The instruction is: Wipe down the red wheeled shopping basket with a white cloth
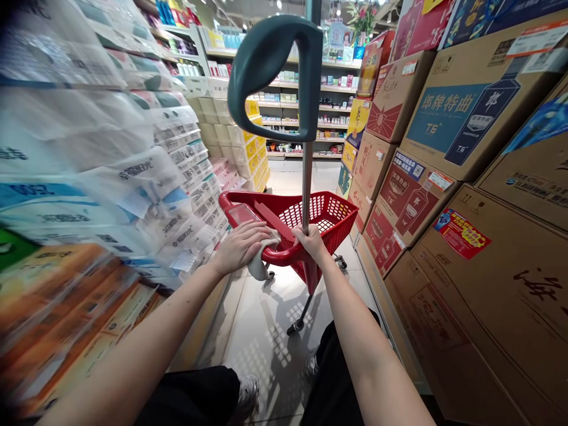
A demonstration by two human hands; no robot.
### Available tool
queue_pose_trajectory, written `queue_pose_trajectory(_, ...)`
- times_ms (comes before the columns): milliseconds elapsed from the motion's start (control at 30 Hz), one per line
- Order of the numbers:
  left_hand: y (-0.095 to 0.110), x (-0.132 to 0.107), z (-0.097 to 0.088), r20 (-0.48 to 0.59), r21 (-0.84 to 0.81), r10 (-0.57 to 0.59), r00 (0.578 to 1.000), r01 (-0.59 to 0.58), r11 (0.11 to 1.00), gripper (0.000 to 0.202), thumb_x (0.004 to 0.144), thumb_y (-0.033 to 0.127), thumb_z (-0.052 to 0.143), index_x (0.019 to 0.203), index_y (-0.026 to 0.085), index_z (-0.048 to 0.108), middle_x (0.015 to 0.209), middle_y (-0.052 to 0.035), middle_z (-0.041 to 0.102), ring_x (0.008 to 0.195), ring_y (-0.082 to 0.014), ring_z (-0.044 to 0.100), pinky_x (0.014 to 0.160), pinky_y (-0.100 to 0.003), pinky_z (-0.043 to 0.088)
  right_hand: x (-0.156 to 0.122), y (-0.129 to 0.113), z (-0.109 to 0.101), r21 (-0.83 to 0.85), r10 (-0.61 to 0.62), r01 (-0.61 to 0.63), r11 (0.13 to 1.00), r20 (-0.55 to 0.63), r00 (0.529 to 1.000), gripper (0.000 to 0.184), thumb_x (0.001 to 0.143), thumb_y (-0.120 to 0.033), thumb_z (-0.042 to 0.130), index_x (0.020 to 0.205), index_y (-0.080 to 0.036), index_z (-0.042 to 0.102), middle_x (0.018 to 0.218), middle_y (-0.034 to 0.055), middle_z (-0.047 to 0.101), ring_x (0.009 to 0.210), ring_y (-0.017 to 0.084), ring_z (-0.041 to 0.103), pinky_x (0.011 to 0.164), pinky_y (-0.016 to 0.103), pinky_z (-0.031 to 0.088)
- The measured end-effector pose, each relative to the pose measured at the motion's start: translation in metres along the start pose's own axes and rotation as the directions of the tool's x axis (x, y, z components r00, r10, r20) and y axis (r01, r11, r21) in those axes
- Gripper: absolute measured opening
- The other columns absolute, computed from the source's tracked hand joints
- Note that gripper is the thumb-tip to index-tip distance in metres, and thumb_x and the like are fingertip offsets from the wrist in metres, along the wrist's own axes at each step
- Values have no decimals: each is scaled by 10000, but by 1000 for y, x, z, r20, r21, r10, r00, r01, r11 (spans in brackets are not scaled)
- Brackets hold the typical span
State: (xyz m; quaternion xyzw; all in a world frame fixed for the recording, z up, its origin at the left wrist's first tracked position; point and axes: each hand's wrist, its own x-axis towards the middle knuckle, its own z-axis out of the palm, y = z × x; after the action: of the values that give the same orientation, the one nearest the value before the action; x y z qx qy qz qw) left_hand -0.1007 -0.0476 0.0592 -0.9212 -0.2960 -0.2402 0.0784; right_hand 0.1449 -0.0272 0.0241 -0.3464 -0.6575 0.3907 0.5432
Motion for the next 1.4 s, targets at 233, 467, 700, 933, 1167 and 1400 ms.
queue_pose_trajectory(233, -23, 0, -7, 54, 6, -139, 989, 139, 990, 426, 1017, 326, 279, 1206, 264, 656, 1378, -21, 598, 1369, -190, 451, 1203, -465, 253, 11, 3, 14, 13, 18, -18, 1000, 2, 1000, 382, 807, -354, 546, 460, -194, 537, 451, -11, 529, 460, 95, 460, 519, 229, 378)
queue_pose_trajectory(467, -32, 13, -2, -76, -13, -270, 960, 270, 963, 372, 1019, 410, 321, 1043, 175, 608, 1181, -107, 646, 1151, -216, 572, 1027, -411, 457, 9, 7, 15, -23, 1, -3, 1000, -51, 999, 400, 825, -353, 534, 457, -197, 520, 452, -8, 538, 461, 95, 481, 535, 228, 402)
queue_pose_trajectory(700, -35, 19, -4, -243, 141, -339, 909, 378, 915, 363, 1008, 416, 361, 1050, 165, 619, 1133, -127, 630, 1114, -258, 566, 1000, -446, 458, 6, 3, 15, -21, 11, -12, 1000, -80, 997, 425, 826, -365, 551, 438, -201, 498, 447, -2, 542, 449, 97, 471, 503, 228, 382)
queue_pose_trajectory(933, -10, 2, -4, 2, 51, -188, 982, 187, 981, 480, 1026, 391, 271, 1386, 185, 512, 1524, -80, 445, 1441, -216, 352, 1207, -431, 268, 1, 6, 9, -51, 7, -10, 999, -56, 998, 440, 836, -365, 524, 426, -208, 488, 449, 2, 544, 472, 107, 495, 525, 233, 411)
queue_pose_trajectory(1167, -38, 26, 4, 71, 116, -481, 874, 472, 874, 530, 1005, 409, 275, 1376, 132, 534, 1505, -130, 464, 1452, -280, 336, 1188, -532, 262, -2, -2, 13, -14, -11, 11, 1000, -20, 1000, 439, 832, -383, 547, 436, -202, 498, 448, -10, 529, 458, 94, 466, 511, 230, 380)
queue_pose_trajectory(1400, -28, 45, 15, -67, 159, -517, 853, 521, 839, 447, 990, 389, 318, 1211, 194, 655, 1443, -96, 542, 1439, -282, 357, 1187, -555, 236, -5, -1, 11, -20, -21, 21, 1000, -26, 999, 408, 839, -335, 529, 454, -203, 504, 465, -13, 537, 475, 97, 489, 539, 230, 408)
